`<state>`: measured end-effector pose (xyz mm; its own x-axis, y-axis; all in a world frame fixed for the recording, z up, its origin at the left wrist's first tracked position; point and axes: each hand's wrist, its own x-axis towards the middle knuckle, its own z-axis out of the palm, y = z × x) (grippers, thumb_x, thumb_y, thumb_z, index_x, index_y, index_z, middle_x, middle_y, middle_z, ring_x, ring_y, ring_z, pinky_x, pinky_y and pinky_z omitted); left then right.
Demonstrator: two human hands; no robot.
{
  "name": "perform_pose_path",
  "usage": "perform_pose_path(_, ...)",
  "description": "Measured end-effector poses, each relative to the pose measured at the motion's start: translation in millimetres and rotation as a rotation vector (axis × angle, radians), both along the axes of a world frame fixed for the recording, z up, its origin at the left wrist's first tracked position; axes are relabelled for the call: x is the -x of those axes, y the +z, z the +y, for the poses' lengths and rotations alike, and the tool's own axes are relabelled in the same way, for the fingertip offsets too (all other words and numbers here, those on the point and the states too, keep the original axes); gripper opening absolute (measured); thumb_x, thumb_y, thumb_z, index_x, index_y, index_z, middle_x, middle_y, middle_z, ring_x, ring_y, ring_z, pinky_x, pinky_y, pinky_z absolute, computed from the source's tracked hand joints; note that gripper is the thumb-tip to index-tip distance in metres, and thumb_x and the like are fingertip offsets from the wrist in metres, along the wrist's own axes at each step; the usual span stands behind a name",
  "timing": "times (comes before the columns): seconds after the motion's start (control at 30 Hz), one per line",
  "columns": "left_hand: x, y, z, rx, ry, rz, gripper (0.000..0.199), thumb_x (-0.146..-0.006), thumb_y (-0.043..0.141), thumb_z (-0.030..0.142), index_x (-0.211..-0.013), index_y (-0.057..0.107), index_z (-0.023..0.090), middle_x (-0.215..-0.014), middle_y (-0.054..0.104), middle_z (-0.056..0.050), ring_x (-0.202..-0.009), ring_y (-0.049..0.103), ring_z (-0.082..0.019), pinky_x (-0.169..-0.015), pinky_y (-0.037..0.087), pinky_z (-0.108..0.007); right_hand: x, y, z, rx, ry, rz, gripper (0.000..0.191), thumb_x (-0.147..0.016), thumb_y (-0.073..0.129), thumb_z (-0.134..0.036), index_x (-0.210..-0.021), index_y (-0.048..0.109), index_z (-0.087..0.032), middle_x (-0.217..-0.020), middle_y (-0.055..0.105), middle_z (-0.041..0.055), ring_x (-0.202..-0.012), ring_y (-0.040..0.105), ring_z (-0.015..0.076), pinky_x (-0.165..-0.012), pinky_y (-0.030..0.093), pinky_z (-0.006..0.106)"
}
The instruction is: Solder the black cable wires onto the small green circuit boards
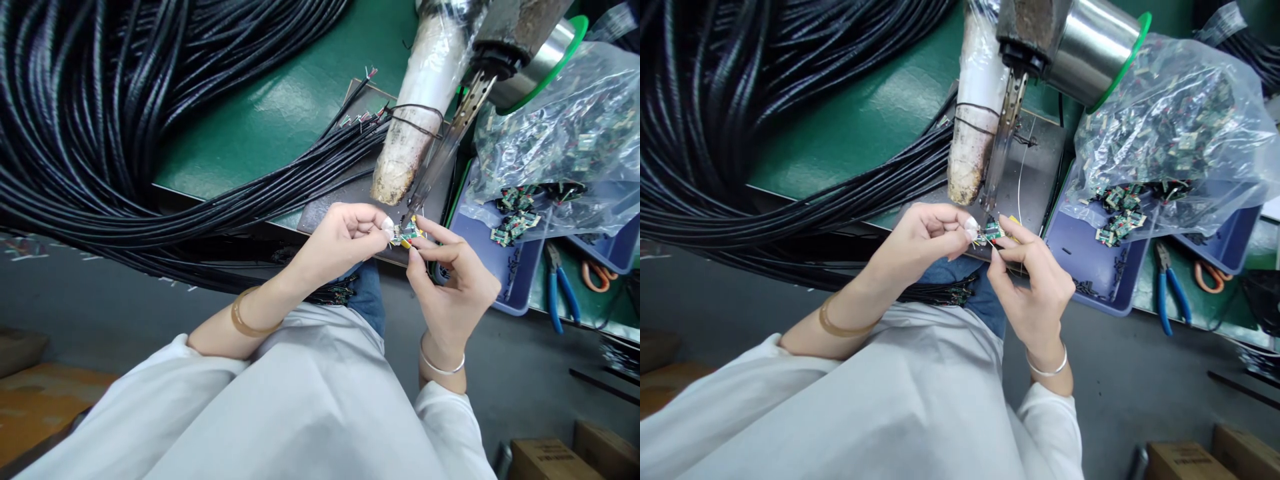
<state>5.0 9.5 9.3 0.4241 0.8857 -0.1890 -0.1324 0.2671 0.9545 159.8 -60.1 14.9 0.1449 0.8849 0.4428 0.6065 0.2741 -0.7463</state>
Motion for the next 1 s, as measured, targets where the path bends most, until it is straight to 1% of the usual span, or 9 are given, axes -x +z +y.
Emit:
perform_pose_path(0.1, 0.8, 2.2, 0.8, 0.025, -0.016, -0.013, 0.007, -0.075, 0.068, 0.018, -0.070, 0.065, 0.012, -0.052, 0.050, 0.005, -0.046, 0.039, -0.004, -0.046, 0.029, -0.018, 0.8, 2.7, 1.4, -0.017, -0.007, -0.013, 0.016, -0.082, 0.071, -0.007, -0.084, 0.064, -0.022, -0.117, 0.076, 0.0065, -0.101, 0.076, 0.0212, -0.082, 0.067, 0.034)
perform_pose_path(0.3, 1.3, 5.0, 2.3, 0.072, -0.016, -0.026, 0.008, -0.073, 0.069, 0.018, -0.070, 0.064, 0.013, -0.049, 0.050, 0.005, -0.045, 0.040, -0.005, -0.045, 0.029, -0.018, 1.1, 8.1, 3.8, -0.038, 0.008, -0.065, 0.018, -0.080, 0.072, -0.004, -0.083, 0.066, -0.020, -0.115, 0.077, 0.0071, -0.101, 0.077, 0.0200, -0.083, 0.066, 0.031)
perform_pose_path(0.47, 0.8, 4.0, 2.9, 0.085, -0.018, -0.032, 0.007, -0.072, 0.069, 0.017, -0.070, 0.064, 0.013, -0.049, 0.050, 0.005, -0.044, 0.041, -0.005, -0.045, 0.029, -0.019, 1.4, 8.7, 3.7, -0.024, 0.000, -0.059, 0.018, -0.081, 0.070, -0.004, -0.082, 0.065, -0.021, -0.116, 0.077, 0.0067, -0.100, 0.077, 0.0205, -0.082, 0.067, 0.032)
perform_pose_path(0.57, 2.4, 1.9, 4.3, 0.092, -0.045, -0.033, 0.008, -0.071, 0.069, 0.018, -0.068, 0.063, 0.013, -0.048, 0.051, 0.005, -0.044, 0.041, -0.005, -0.046, 0.029, -0.019, 1.9, 8.0, 2.6, 0.000, 0.000, -0.038, 0.016, -0.082, 0.069, -0.006, -0.081, 0.062, -0.021, -0.118, 0.076, 0.0063, -0.102, 0.076, 0.0209, -0.083, 0.067, 0.033)
perform_pose_path(0.8, 5.4, -2.8, 6.2, 0.134, -0.112, 0.001, 0.007, -0.070, 0.069, 0.015, -0.067, 0.063, 0.013, -0.047, 0.053, 0.004, -0.043, 0.039, -0.004, -0.044, 0.024, -0.018, -0.6, 6.6, 1.8, 0.017, 0.012, -0.092, 0.016, -0.083, 0.069, -0.007, -0.082, 0.062, -0.022, -0.119, 0.076, 0.0048, -0.094, 0.077, 0.0170, -0.083, 0.065, 0.029)
perform_pose_path(0.9, 4.1, -1.7, 5.5, 0.123, -0.098, -0.027, 0.009, -0.073, 0.068, 0.017, -0.068, 0.062, 0.014, -0.047, 0.050, 0.005, -0.044, 0.037, -0.004, -0.045, 0.024, -0.018, -2.8, 7.4, 3.0, -0.008, 0.025, -0.125, 0.016, -0.082, 0.070, -0.006, -0.083, 0.063, -0.021, -0.116, 0.077, 0.0058, -0.099, 0.077, 0.0180, -0.084, 0.064, 0.029)
perform_pose_path(1.0, 1.4, 2.5, 4.7, 0.105, -0.066, -0.027, 0.009, -0.072, 0.067, 0.016, -0.068, 0.060, 0.014, -0.048, 0.046, 0.007, -0.045, 0.034, -0.003, -0.046, 0.023, -0.019, -4.2, 8.6, 4.2, -0.029, 0.030, -0.158, 0.016, -0.081, 0.071, -0.006, -0.084, 0.065, -0.021, -0.112, 0.078, 0.0063, -0.104, 0.075, 0.0196, -0.086, 0.063, 0.030)
